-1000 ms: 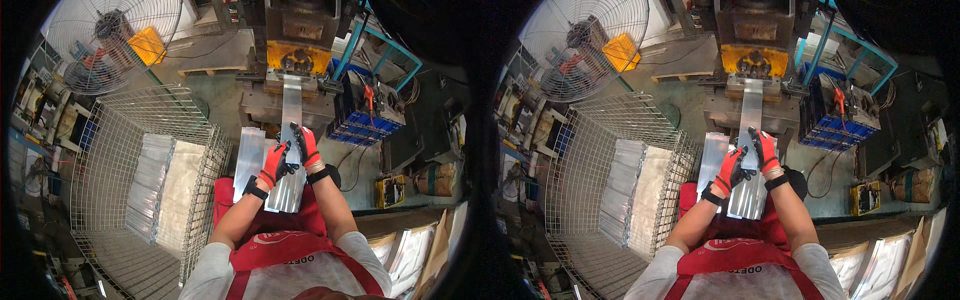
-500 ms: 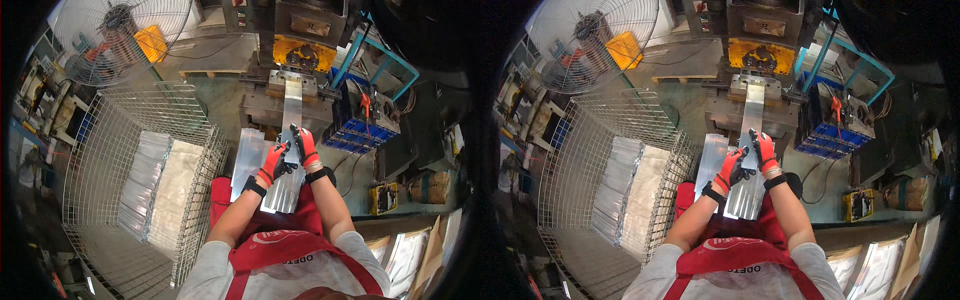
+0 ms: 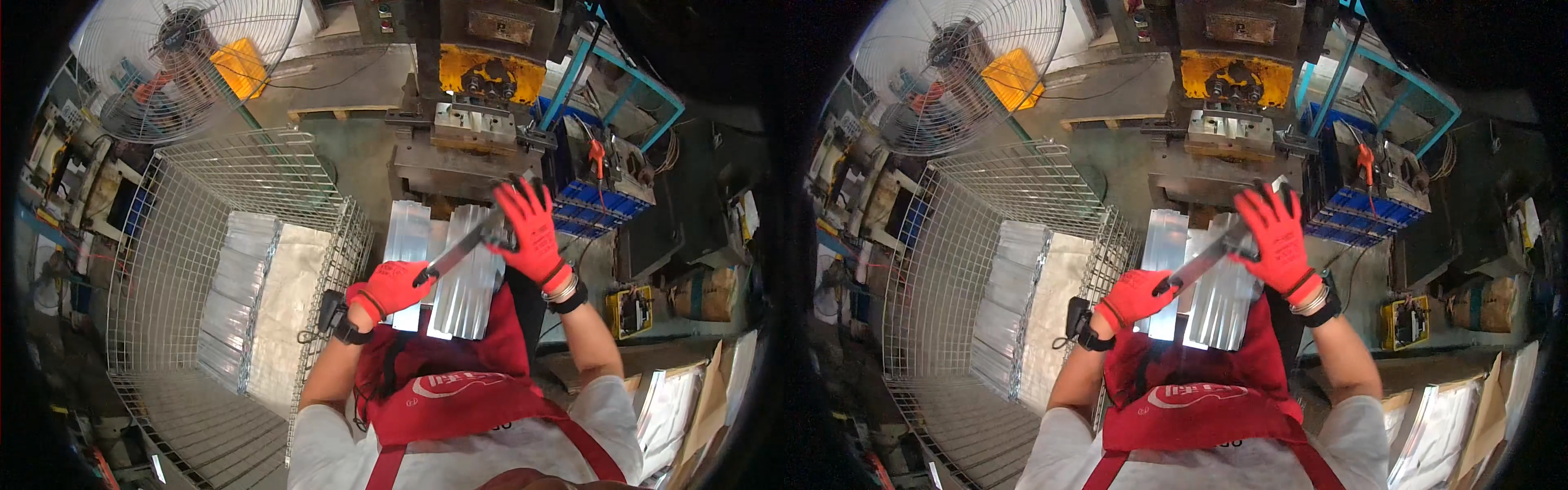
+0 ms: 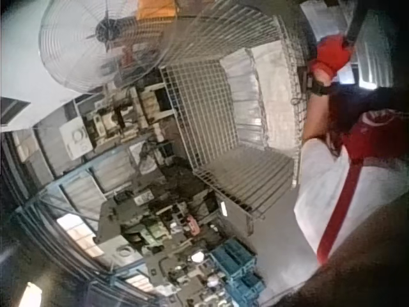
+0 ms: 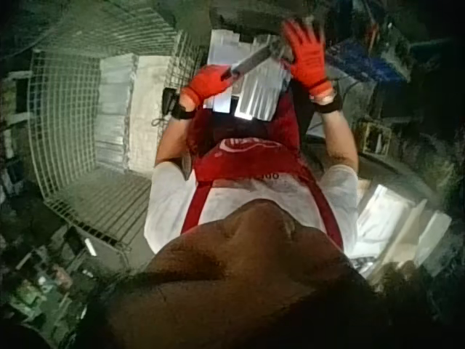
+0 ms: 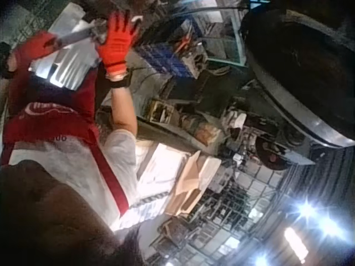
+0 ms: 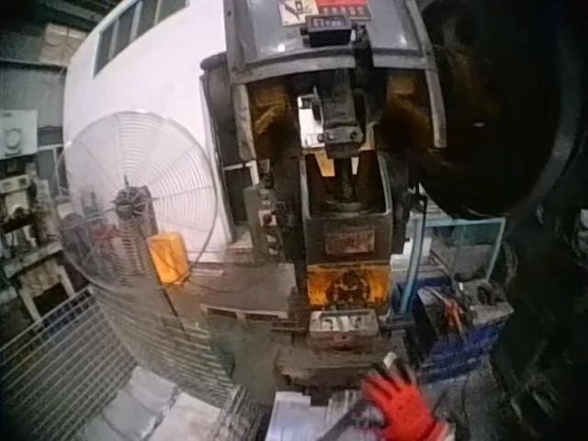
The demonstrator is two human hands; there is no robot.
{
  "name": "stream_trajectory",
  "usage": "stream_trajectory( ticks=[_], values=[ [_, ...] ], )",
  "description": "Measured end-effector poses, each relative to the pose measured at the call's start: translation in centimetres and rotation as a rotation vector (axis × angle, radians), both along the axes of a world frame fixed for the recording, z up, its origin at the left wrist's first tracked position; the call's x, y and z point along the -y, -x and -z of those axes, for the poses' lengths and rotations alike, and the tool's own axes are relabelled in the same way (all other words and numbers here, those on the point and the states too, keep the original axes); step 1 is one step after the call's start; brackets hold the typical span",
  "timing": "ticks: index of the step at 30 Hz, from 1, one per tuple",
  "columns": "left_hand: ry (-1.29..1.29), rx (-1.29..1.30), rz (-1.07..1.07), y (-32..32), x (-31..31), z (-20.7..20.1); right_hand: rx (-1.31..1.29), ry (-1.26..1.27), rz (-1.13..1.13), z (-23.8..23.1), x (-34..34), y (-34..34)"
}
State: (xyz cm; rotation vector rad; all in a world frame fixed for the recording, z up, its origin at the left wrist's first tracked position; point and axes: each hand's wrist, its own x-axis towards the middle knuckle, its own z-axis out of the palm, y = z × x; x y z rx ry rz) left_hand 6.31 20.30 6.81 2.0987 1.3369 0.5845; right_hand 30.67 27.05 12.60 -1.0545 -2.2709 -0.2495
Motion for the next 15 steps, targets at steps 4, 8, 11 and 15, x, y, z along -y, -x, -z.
stream_trajectory(
  ticks=[4, 8, 11, 15],
  values=[
    [-0.259, -0.215, 0.119, 0.3, 1.6, -2.2, 0.61, 0.436, -0.332, 1.5, 0.6, -0.3],
    [-0.34, 0.126, -0.164, 0.6, 0.9, -3.1, 0.263, 0.483, -0.28, 3.1, 0.3, -1.3],
    [-0.155, 0.724, -0.498, 0.3, -0.7, -2.3, -0.33, 0.616, -0.12, 6.0, -1.5, -1.7],
    [0.432, 0.894, -0.337, -1.5, -0.9, 8.0, -1.056, 1.337, -0.087, 4.0, -3.5, 1.1]
  ],
)
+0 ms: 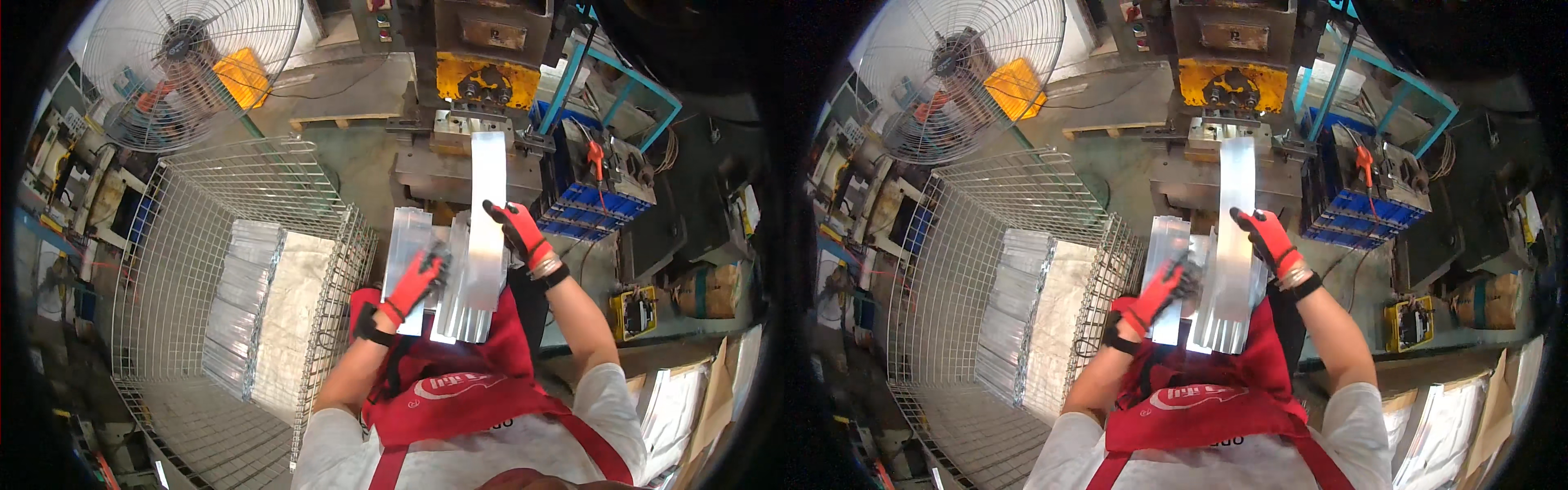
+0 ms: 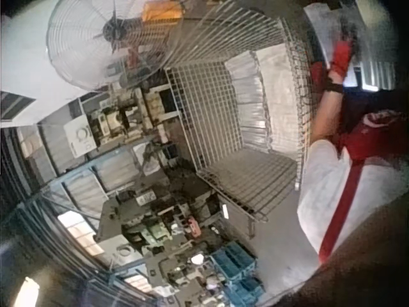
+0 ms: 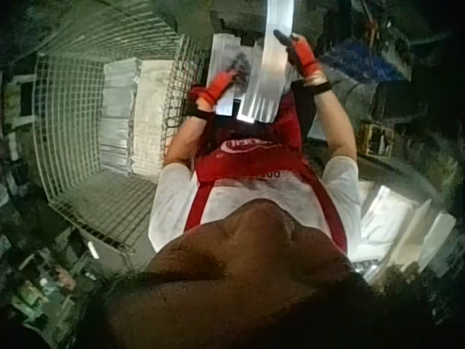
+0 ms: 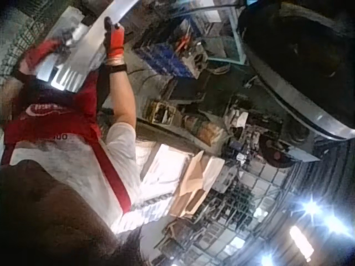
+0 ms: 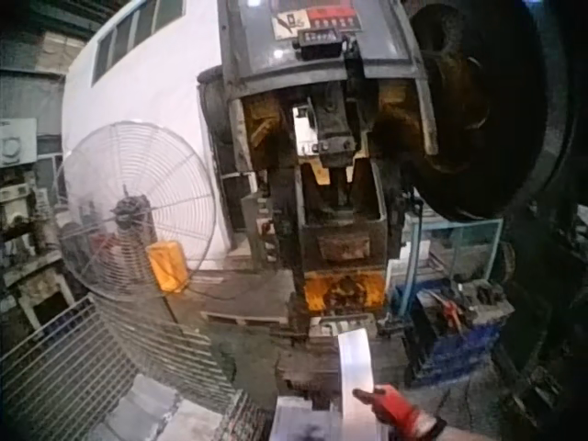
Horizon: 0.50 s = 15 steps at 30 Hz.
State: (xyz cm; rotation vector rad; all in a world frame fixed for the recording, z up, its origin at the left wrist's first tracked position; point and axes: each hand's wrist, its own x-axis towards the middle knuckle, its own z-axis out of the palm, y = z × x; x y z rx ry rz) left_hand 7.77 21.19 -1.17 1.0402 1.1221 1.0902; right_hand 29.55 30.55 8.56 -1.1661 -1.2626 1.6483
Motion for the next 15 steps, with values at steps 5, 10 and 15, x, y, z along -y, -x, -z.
stream_trajectory(
  ticks=[5, 10, 15],
  values=[
    [0.34, 0.669, 0.247, -6.4, 0.2, -3.3, -0.119, -0.473, -0.051, 6.8, -5.7, -0.8],
    [0.23, 0.604, 0.238, -7.0, -2.6, -3.9, -0.203, -0.206, 0.052, 6.8, -8.6, 0.2],
    [0.219, 0.658, 0.122, -7.0, -4.8, -3.7, -0.235, -0.203, 0.072, 5.5, -7.9, 1.3]
  ],
)
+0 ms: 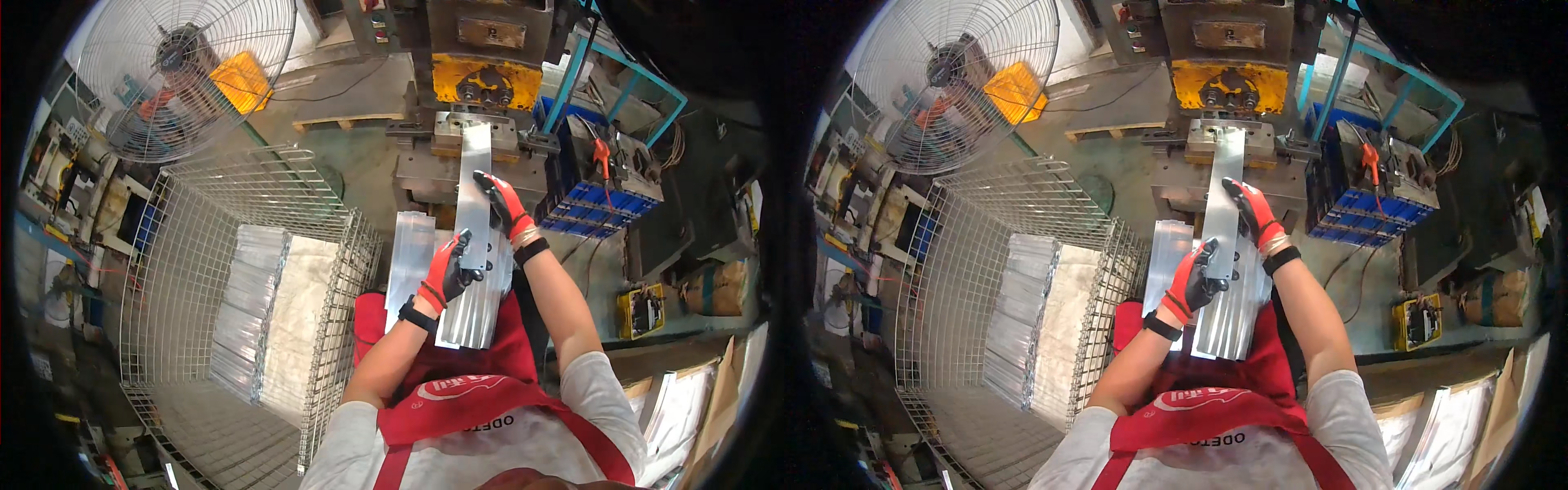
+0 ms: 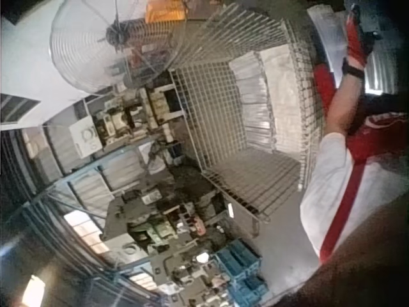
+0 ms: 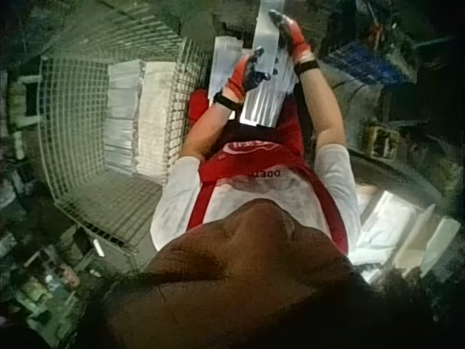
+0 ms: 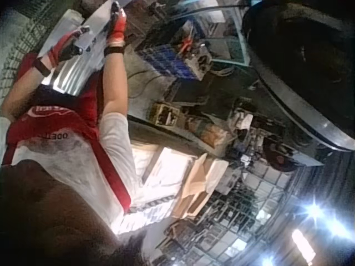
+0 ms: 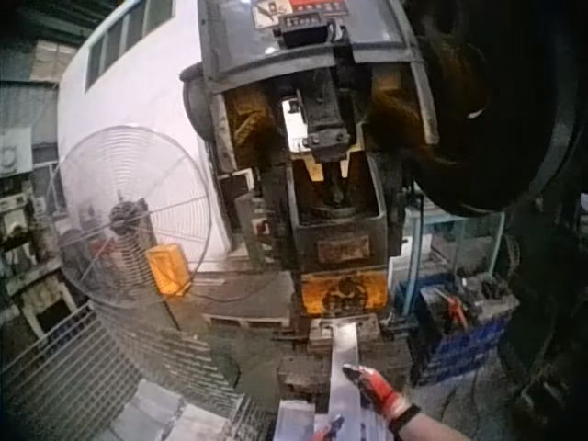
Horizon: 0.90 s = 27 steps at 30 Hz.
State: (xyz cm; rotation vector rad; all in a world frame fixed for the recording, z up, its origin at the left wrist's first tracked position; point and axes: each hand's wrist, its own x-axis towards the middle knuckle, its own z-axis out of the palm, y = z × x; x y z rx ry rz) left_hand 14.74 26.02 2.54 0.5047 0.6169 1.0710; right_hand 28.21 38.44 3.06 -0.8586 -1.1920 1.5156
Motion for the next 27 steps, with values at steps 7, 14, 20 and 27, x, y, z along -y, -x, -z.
stream_trajectory(
  ticks=[7, 14, 20, 27],
  values=[
    [0.061, -0.128, -0.088, -1.2, -0.4, 0.3, 0.083, 0.194, 0.194, 4.3, 0.5, 0.4],
    [0.111, -0.102, -0.117, -1.2, -0.6, 1.0, -0.001, 0.054, 0.226, 2.3, 1.8, 1.7],
    [0.124, -0.167, -0.11, -1.5, -0.6, -0.3, -0.01, 0.141, 0.236, 3.5, 1.0, 1.2],
    [0.133, -0.161, -0.135, -1.5, -0.3, -0.9, -0.063, 0.102, 0.213, 2.3, 1.5, 1.6]
  ],
)
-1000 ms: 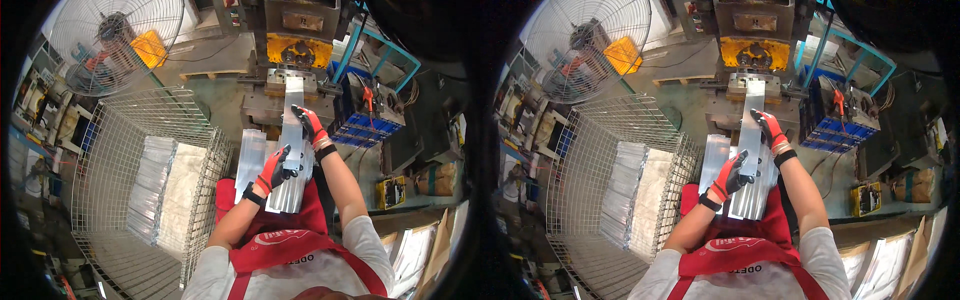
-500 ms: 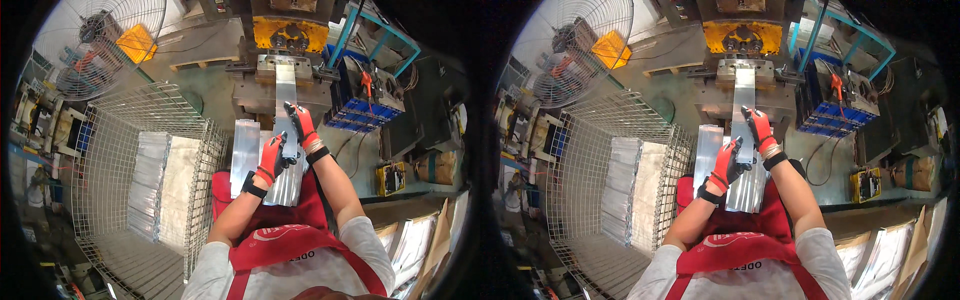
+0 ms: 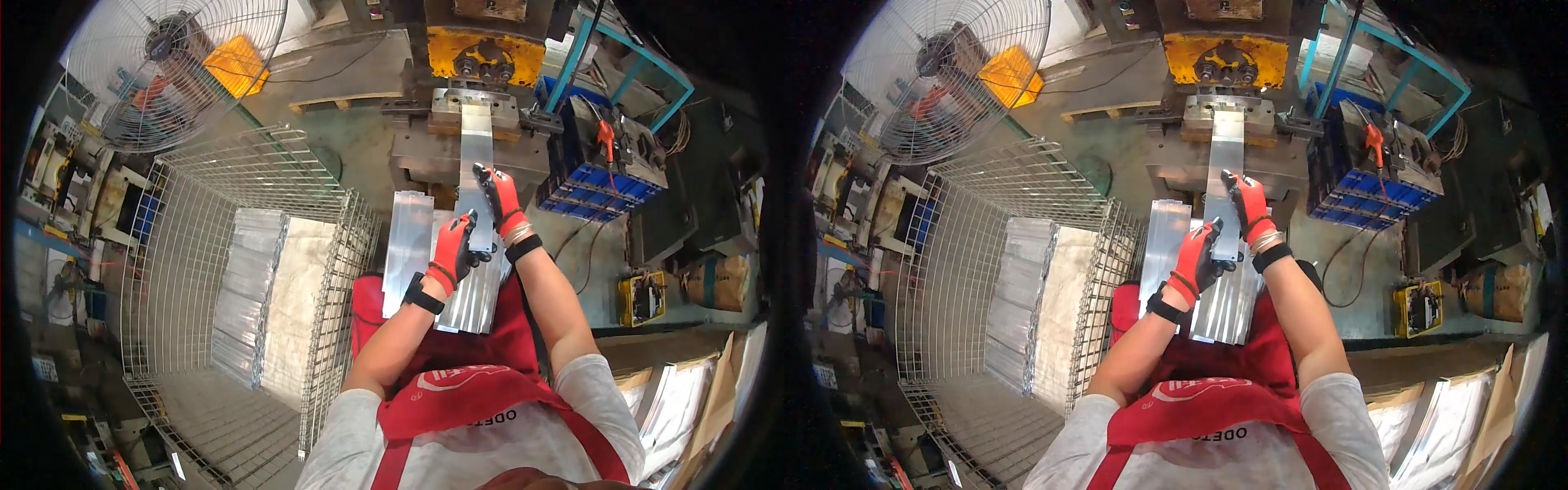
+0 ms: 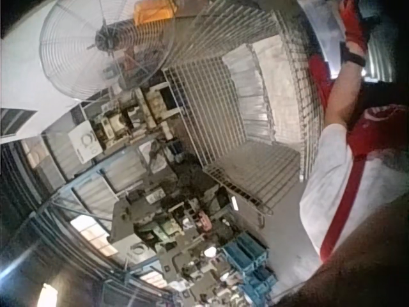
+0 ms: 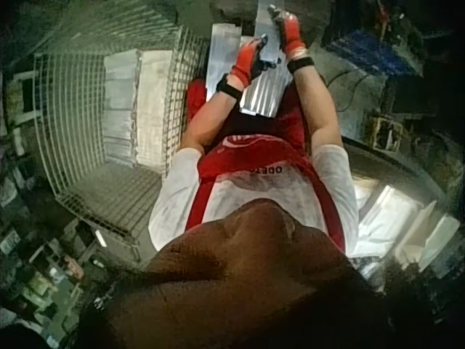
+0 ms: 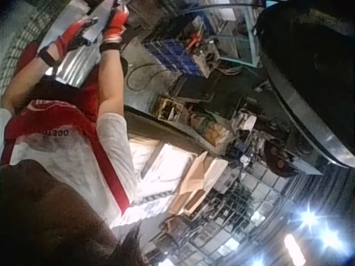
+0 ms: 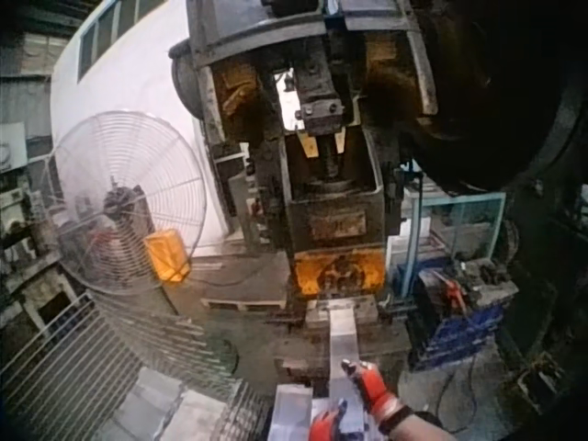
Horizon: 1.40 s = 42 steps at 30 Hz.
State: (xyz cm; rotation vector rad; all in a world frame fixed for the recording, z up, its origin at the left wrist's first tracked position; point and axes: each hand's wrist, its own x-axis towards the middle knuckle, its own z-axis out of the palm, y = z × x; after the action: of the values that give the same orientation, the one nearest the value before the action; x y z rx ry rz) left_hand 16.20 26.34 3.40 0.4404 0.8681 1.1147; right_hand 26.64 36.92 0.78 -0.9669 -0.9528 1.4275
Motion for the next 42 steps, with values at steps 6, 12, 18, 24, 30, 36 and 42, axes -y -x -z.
stream_trajectory(
  ticks=[6, 12, 18, 24, 30, 36, 42],
  values=[
    [0.019, -0.014, -0.017, -0.1, 0.1, -0.3, 0.008, -0.002, -0.026, 0.3, -0.2, -0.4],
    [-0.033, -0.012, 0.015, 0.0, -0.7, 1.8, 0.033, -0.078, -0.007, 0.2, -0.2, -0.3],
    [-0.042, 0.023, 0.009, 0.0, -0.5, 1.4, 0.01, -0.028, 0.004, 1.1, -0.5, -0.1],
    [-0.076, 0.004, 0.101, 0.6, -0.1, 0.8, -0.004, -0.011, 0.033, 1.6, -0.5, 0.3],
    [-0.516, -0.568, -0.058, 0.4, 0.1, 2.3, 0.225, -0.001, -0.02, 0.8, -0.3, -0.4],
    [-0.011, 0.031, 0.004, 0.1, -0.5, 1.6, 0.22, 0.002, -0.01, 0.4, -0.3, -0.5],
    [-0.042, -0.001, 0.047, 0.4, -0.6, 2.0, -0.004, -0.004, 0.013, 0.4, -0.3, 0.0]
  ],
)
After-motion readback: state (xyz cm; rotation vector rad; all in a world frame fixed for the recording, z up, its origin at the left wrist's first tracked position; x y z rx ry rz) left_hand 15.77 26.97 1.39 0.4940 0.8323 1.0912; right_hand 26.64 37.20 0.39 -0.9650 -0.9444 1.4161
